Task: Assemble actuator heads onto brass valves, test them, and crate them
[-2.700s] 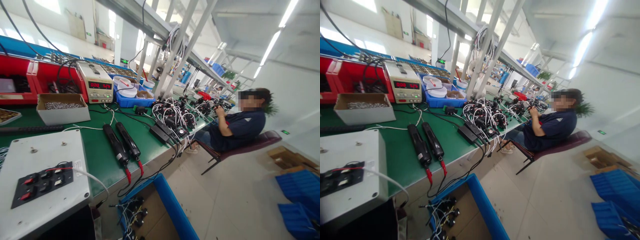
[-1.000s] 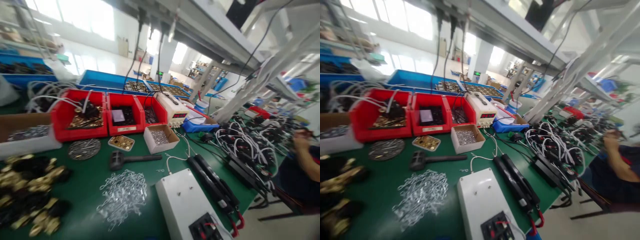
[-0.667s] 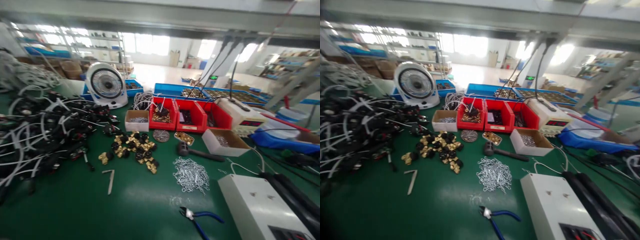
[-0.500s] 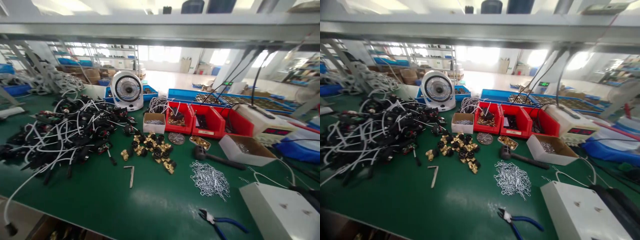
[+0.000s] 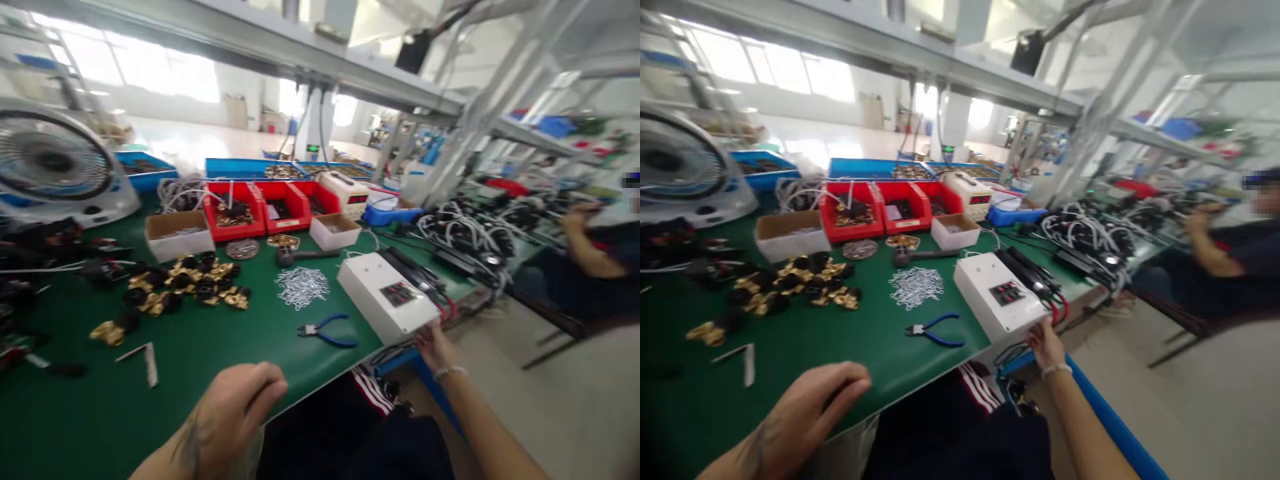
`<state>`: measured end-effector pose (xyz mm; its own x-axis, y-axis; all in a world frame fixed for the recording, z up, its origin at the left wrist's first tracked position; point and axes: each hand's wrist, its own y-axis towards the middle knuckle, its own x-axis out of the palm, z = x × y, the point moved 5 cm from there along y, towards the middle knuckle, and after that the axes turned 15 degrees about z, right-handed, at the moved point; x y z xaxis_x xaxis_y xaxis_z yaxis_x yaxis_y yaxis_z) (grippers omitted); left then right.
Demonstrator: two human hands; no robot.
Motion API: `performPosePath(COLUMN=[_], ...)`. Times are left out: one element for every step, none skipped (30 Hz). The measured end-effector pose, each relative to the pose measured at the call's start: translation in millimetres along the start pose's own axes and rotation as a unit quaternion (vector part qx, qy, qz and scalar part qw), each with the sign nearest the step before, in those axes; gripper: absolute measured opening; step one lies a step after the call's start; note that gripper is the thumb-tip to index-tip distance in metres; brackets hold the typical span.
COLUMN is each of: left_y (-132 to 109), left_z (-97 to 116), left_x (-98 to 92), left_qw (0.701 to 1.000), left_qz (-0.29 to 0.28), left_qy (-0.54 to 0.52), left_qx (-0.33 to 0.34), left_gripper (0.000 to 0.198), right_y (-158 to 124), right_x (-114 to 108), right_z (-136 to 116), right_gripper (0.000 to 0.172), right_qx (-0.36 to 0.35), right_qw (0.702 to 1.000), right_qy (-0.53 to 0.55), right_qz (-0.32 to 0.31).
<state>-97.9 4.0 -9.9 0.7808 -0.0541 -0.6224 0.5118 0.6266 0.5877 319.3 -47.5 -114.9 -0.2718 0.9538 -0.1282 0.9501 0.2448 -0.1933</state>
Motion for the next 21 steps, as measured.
performPosePath(left_y=[17, 32, 43, 52, 58, 60, 61, 60, 58, 56, 54, 52, 51, 50, 50, 50, 51, 52, 54, 55, 57], left_z=[3, 3, 1, -1, -4, -9, -14, -19, -25, -30, -35, -40, -43, -46, -48, -49, -49, -50, -50, -51, -53], left_x=[9.6, 20.4, 30.7, 40.0, 48.1, 54.9, 60.6, 65.0, 68.3, 70.6, 71.9, 72.5, 72.4, 72.0, 71.4, 70.8, 70.0, 68.9, 67.5, 65.5, 63.1], left_qw=[0.996, 0.992, 0.989, 0.985, 0.983, 0.980, 0.978, 0.976, 0.974, 0.973, 0.973, 0.974, 0.975, 0.976, 0.978, 0.979, 0.981, 0.983, 0.985, 0.986, 0.988], left_qz=[0.025, 0.031, 0.033, 0.036, 0.041, 0.048, 0.056, 0.064, 0.072, 0.079, 0.086, 0.092, 0.096, 0.098, 0.098, 0.094, 0.089, 0.085, 0.082, 0.082, 0.085], left_qy=[0.018, 0.020, 0.019, 0.020, 0.021, 0.024, 0.028, 0.031, 0.034, 0.037, 0.041, 0.045, 0.048, 0.052, 0.054, 0.055, 0.054, 0.053, 0.053, 0.052, 0.053], left_qx=[0.079, 0.118, 0.146, 0.166, 0.180, 0.192, 0.201, 0.208, 0.212, 0.213, 0.210, 0.204, 0.196, 0.187, 0.178, 0.170, 0.162, 0.154, 0.145, 0.134, 0.120], left_gripper=[0.039, 0.039, 0.040, 0.040, 0.040, 0.040, 0.040, 0.040, 0.040, 0.039, 0.039, 0.038, 0.038, 0.038, 0.038, 0.038, 0.039, 0.039, 0.040, 0.041, 0.042], right_y=[5, 10, 14, 18, 22, 26, 29, 31, 33, 35, 37, 39, 41, 43, 45, 47, 48, 49, 49, 49, 48], right_x=[-18, -28, -32, -33, -31, -28, -25, -24, -23, -23, -23, -24, -25, -26, -26, -27, -27, -26, -26, -25, -24], right_z=[1, 3, 3, 4, 4, 4, 3, 2, 1, 1, 0, 0, 0, 0, 1, 1, 1, 1, 1, 0, -2], right_gripper=[0.028, 0.027, 0.027, 0.027, 0.027, 0.028, 0.028, 0.028, 0.028, 0.028, 0.029, 0.029, 0.030, 0.031, 0.032, 0.032, 0.033, 0.033, 0.033, 0.033, 0.033], right_qx=[0.019, 0.039, 0.051, 0.061, 0.068, 0.074, 0.077, 0.079, 0.079, 0.079, 0.078, 0.078, 0.076, 0.075, 0.072, 0.069, 0.064, 0.058, 0.050, 0.040, 0.024], right_qw=[1.000, 0.998, 0.997, 0.996, 0.996, 0.995, 0.995, 0.995, 0.995, 0.995, 0.995, 0.995, 0.995, 0.995, 0.994, 0.994, 0.994, 0.994, 0.994, 0.995, 0.995], right_qy=[0.001, 0.002, 0.007, 0.010, 0.013, 0.014, 0.013, 0.010, 0.004, -0.004, -0.013, -0.023, -0.034, -0.044, -0.053, -0.061, -0.068, -0.073, -0.077, -0.080, -0.082], right_qz=[0.025, 0.042, 0.053, 0.061, 0.065, 0.066, 0.067, 0.067, 0.067, 0.066, 0.065, 0.063, 0.061, 0.059, 0.057, 0.055, 0.055, 0.054, 0.053, 0.052, 0.050])
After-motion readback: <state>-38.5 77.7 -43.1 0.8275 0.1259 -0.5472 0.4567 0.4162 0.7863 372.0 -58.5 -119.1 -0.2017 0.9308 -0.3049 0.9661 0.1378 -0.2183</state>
